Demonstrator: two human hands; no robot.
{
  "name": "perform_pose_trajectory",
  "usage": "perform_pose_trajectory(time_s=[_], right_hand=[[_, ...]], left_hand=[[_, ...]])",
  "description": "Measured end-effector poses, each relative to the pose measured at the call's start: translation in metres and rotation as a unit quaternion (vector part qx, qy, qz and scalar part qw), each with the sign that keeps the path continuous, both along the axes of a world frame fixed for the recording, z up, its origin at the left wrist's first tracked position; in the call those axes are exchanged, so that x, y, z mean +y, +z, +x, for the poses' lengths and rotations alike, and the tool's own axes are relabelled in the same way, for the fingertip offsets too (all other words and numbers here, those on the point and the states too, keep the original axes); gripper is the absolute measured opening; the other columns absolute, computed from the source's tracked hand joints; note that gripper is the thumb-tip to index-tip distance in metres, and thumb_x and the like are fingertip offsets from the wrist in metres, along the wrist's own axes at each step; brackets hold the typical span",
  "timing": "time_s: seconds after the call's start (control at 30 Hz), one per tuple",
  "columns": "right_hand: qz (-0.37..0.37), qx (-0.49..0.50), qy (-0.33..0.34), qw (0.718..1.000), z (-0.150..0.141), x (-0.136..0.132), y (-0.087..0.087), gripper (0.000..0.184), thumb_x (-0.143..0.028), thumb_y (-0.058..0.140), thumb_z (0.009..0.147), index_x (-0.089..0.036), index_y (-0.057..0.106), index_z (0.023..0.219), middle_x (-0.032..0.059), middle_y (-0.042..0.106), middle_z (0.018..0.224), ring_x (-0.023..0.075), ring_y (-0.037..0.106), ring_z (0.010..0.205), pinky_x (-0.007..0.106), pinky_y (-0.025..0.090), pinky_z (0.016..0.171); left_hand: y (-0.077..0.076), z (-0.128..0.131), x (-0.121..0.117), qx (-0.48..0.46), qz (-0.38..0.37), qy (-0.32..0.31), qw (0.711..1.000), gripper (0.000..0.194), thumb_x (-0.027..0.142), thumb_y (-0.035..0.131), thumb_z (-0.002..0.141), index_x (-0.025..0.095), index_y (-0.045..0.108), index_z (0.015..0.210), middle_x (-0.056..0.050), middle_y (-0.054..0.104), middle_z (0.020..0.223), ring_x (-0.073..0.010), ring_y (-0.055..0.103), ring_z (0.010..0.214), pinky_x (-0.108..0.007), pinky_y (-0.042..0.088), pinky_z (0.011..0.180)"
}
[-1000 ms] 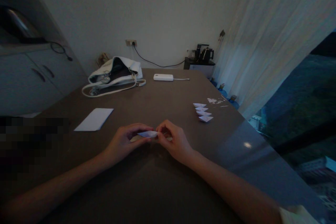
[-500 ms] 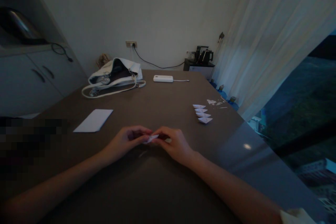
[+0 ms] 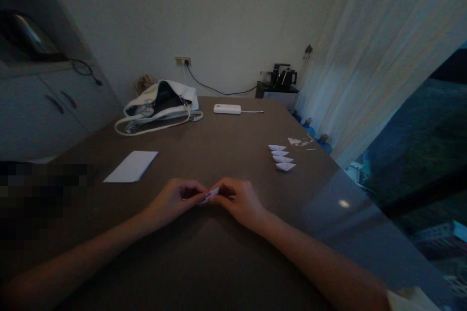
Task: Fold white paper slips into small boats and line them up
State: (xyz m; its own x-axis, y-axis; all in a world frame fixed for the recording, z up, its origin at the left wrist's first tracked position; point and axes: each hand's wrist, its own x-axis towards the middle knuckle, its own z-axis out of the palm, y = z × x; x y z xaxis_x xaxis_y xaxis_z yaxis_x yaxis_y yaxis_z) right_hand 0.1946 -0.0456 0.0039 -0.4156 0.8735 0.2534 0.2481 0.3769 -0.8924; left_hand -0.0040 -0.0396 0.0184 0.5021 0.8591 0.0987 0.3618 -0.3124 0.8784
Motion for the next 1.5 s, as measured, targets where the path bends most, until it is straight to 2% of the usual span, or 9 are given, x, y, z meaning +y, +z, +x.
perform_pose_trajectory(time_s=[0.07, 0.2, 0.3, 0.43, 0.7, 0.87, 1.17, 1.33, 1.5], right_hand=[[-0.03, 0.014, -0.015, 0.999, 0.001, 0.002, -0.002, 0.015, -0.027, 0.069, 0.077, -0.015, 0.067, 0.087, 0.003, 0.069, 0.076, 0.0151, 0.066, 0.07, 0.026, 0.052, 0.066], [-0.091, 0.049, -0.014, 0.995, 0.0, 0.003, -0.005, 0.017, -0.028, 0.07, 0.075, -0.015, 0.066, 0.085, 0.0028, 0.069, 0.075, 0.0144, 0.065, 0.068, 0.024, 0.05, 0.062], [-0.108, 0.023, -0.02, 0.994, -0.001, 0.002, -0.004, 0.017, -0.03, 0.069, 0.076, -0.014, 0.065, 0.081, 0.0029, 0.067, 0.071, 0.0139, 0.062, 0.064, 0.023, 0.047, 0.058], [-0.114, -0.021, -0.028, 0.993, -0.003, 0.0, 0.0, 0.022, -0.035, 0.064, 0.078, -0.014, 0.064, 0.071, 0.002, 0.063, 0.062, 0.0121, 0.058, 0.055, 0.022, 0.042, 0.051], [-0.157, 0.028, -0.014, 0.987, -0.005, 0.003, -0.004, 0.027, -0.039, 0.063, 0.078, -0.014, 0.06, 0.069, -0.0001, 0.059, 0.059, 0.0097, 0.054, 0.052, 0.021, 0.041, 0.05], [-0.166, 0.048, -0.001, 0.985, -0.009, 0.0, 0.0, 0.029, -0.042, 0.064, 0.078, -0.013, 0.062, 0.074, 0.0002, 0.059, 0.062, 0.0093, 0.054, 0.054, 0.021, 0.041, 0.051], [-0.204, 0.063, -0.007, 0.977, -0.006, 0.002, 0.0, 0.033, -0.046, 0.069, 0.072, -0.014, 0.06, 0.067, 0.0002, 0.06, 0.06, 0.009, 0.053, 0.051, 0.021, 0.042, 0.05], [-0.215, 0.082, -0.01, 0.973, -0.005, 0.003, 0.0, 0.035, -0.048, 0.064, 0.075, -0.013, 0.063, 0.069, 0.0013, 0.063, 0.062, 0.0077, 0.053, 0.05, 0.02, 0.042, 0.049], [-0.183, 0.098, -0.032, 0.978, -0.008, -0.002, 0.002, 0.036, -0.049, 0.064, 0.075, -0.014, 0.06, 0.066, -0.0005, 0.06, 0.057, 0.0078, 0.052, 0.047, 0.02, 0.042, 0.048]], left_hand=[[0.001, 0.0, -0.001, -0.013, -0.019, -0.007, 1.0, 0.024, 0.033, 0.058, 0.084, 0.013, 0.071, 0.086, -0.005, 0.072, 0.077, -0.0165, 0.066, 0.071, -0.023, 0.048, 0.064], [0.0, 0.001, -0.003, -0.01, -0.028, 0.002, 1.0, 0.025, 0.033, 0.066, 0.077, 0.013, 0.071, 0.092, -0.006, 0.073, 0.085, -0.0185, 0.066, 0.076, -0.025, 0.049, 0.067], [-0.002, 0.002, -0.003, -0.002, -0.038, 0.009, 0.999, 0.022, 0.031, 0.064, 0.079, 0.013, 0.071, 0.088, -0.006, 0.072, 0.08, -0.0178, 0.065, 0.073, -0.025, 0.048, 0.065], [0.0, 0.004, -0.003, -0.029, -0.092, 0.015, 0.995, 0.018, 0.027, 0.064, 0.077, 0.011, 0.069, 0.084, -0.004, 0.07, 0.071, -0.0155, 0.064, 0.066, -0.024, 0.048, 0.062], [-0.006, 0.003, 0.003, -0.08, -0.207, 0.017, 0.975, 0.02, 0.03, 0.068, 0.074, 0.011, 0.066, 0.079, -0.001, 0.065, 0.062, -0.0102, 0.059, 0.054, -0.02, 0.044, 0.054], [-0.005, 0.004, 0.002, -0.11, -0.197, -0.002, 0.974, 0.022, 0.032, 0.068, 0.074, 0.01, 0.064, 0.072, 0.001, 0.062, 0.06, -0.0084, 0.056, 0.052, -0.019, 0.043, 0.053], [-0.006, 0.002, 0.004, -0.136, -0.245, -0.014, 0.96, 0.027, 0.037, 0.069, 0.075, 0.012, 0.062, 0.072, 0.0, 0.063, 0.061, -0.0082, 0.056, 0.052, -0.019, 0.042, 0.05], [-0.004, 0.001, 0.005, -0.116, -0.184, 0.011, 0.976, 0.022, 0.033, 0.067, 0.076, 0.012, 0.063, 0.073, 0.0, 0.064, 0.062, -0.0078, 0.055, 0.05, -0.019, 0.044, 0.051], [0.0, 0.003, 0.001, -0.106, -0.156, 0.028, 0.982, 0.02, 0.031, 0.065, 0.078, 0.011, 0.064, 0.074, 0.0, 0.063, 0.061, -0.0079, 0.054, 0.048, -0.02, 0.044, 0.049]])
